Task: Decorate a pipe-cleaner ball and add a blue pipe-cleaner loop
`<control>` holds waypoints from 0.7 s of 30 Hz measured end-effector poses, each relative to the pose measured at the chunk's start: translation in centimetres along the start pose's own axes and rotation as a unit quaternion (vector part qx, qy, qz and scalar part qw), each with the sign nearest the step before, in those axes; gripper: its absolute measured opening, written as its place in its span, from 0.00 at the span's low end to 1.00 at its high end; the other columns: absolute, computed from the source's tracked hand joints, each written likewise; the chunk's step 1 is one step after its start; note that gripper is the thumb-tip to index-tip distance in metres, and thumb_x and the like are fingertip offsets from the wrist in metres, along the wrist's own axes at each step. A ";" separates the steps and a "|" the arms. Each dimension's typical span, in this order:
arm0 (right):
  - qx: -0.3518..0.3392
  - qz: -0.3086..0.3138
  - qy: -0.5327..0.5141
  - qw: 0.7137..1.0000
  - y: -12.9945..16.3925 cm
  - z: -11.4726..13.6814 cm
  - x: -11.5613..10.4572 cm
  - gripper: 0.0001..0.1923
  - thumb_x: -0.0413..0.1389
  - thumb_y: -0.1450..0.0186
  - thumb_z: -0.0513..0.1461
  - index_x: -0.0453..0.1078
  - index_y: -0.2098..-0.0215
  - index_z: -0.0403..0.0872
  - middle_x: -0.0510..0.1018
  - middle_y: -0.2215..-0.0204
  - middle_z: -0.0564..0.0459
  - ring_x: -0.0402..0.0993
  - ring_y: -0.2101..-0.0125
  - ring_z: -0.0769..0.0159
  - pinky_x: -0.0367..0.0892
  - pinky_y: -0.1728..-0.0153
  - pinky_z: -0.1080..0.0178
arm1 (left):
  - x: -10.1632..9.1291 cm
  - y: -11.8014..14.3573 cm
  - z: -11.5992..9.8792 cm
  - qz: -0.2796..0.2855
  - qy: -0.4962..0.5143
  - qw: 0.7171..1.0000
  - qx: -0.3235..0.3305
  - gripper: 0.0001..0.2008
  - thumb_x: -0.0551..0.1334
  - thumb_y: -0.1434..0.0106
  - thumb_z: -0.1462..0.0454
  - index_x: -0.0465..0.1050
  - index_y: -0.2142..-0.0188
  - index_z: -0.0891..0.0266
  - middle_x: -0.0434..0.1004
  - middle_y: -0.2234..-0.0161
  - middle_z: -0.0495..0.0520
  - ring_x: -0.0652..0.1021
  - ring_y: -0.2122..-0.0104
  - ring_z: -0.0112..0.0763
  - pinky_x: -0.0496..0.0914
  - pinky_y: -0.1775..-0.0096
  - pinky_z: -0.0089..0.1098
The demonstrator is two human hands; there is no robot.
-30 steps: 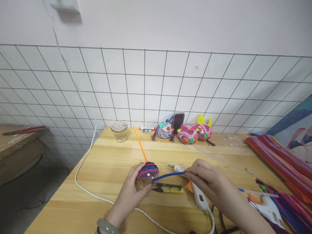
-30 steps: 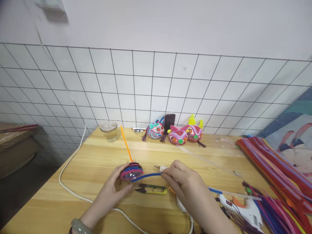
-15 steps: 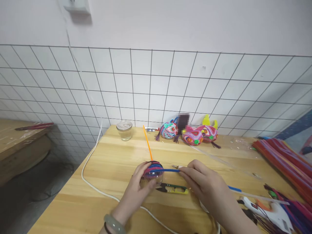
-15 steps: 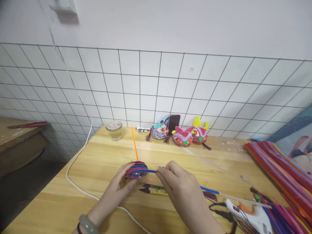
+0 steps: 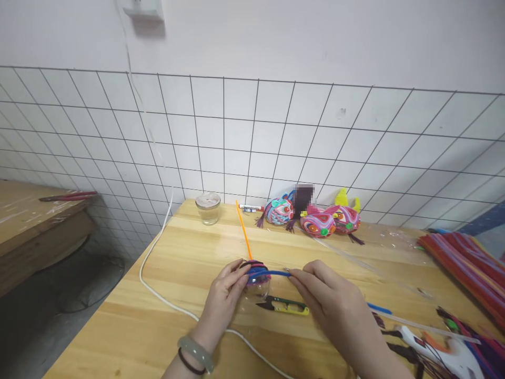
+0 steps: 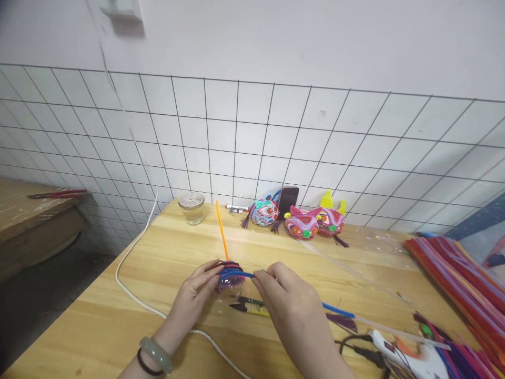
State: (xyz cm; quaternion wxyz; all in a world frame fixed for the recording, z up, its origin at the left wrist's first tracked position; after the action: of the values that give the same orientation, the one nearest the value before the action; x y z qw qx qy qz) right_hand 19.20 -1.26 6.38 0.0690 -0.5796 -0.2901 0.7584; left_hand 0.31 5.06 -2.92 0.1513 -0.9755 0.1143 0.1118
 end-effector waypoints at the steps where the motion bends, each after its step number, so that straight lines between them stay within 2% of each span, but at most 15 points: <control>1: 0.011 0.001 -0.005 1.000 -0.1 0.1 0.0 0.13 0.45 0.33 0.39 0.71 0.63 0.48 0.72 0.73 0.51 0.70 0.76 0.69 0.62 0.73 0.68 | 0.0 0.0 -0.1 0.003 0.002 1.000 0.002 0.14 0.54 0.38 0.60 0.73 0.55 0.53 0.71 0.50 0.54 0.67 0.48 0.37 0.61 0.47 0.41; 4: 0.034 -0.004 -0.020 0.999 -0.3 0.3 0.0 0.13 0.44 0.33 0.39 0.71 0.64 0.47 0.72 0.73 0.50 0.70 0.75 0.68 0.63 0.72 0.68 | -0.1 -0.1 -0.4 0.013 0.002 1.000 0.001 0.14 0.53 0.38 0.60 0.72 0.55 0.53 0.71 0.50 0.53 0.67 0.48 0.36 0.61 0.46 0.41; 8: 0.031 -0.022 -0.030 0.999 -0.8 0.4 0.6 0.14 0.44 0.33 0.40 0.71 0.66 0.47 0.72 0.74 0.50 0.71 0.75 0.68 0.63 0.73 0.68 | -0.2 -0.2 -0.6 0.019 0.009 1.000 0.001 0.14 0.53 0.38 0.61 0.72 0.55 0.53 0.71 0.51 0.53 0.68 0.49 0.35 0.61 0.46 0.40; 12: 0.030 -0.010 -0.042 0.999 -1.7 0.8 1.4 0.14 0.44 0.33 0.39 0.71 0.66 0.46 0.72 0.73 0.50 0.72 0.74 0.68 0.63 0.72 0.68 | -0.2 -0.2 -0.3 0.029 0.008 1.000 0.001 0.14 0.53 0.38 0.61 0.72 0.54 0.54 0.70 0.50 0.54 0.68 0.49 0.35 0.60 0.46 0.39; 21: 0.064 -0.028 -0.044 0.997 -2.5 0.9 2.9 0.12 0.46 0.34 0.39 0.70 0.66 0.46 0.72 0.73 0.50 0.71 0.73 0.66 0.62 0.72 0.67 | -0.4 -0.2 -0.3 0.026 -0.015 0.999 0.018 0.15 0.52 0.37 0.61 0.71 0.54 0.53 0.70 0.51 0.54 0.68 0.49 0.36 0.61 0.47 0.39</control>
State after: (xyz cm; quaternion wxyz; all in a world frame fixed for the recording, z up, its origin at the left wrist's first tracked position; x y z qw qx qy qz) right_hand 16.85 1.80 5.41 0.1140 -0.5316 -0.2602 0.7979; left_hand 0.01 5.21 -2.45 0.1678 -0.9675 0.1395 0.1282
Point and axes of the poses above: each hand's wrist, its own y-axis away from the middle knuckle, its own x-axis out of the palm, z = x × y, the point moved 2 cm from there along -y, towards the middle knuckle
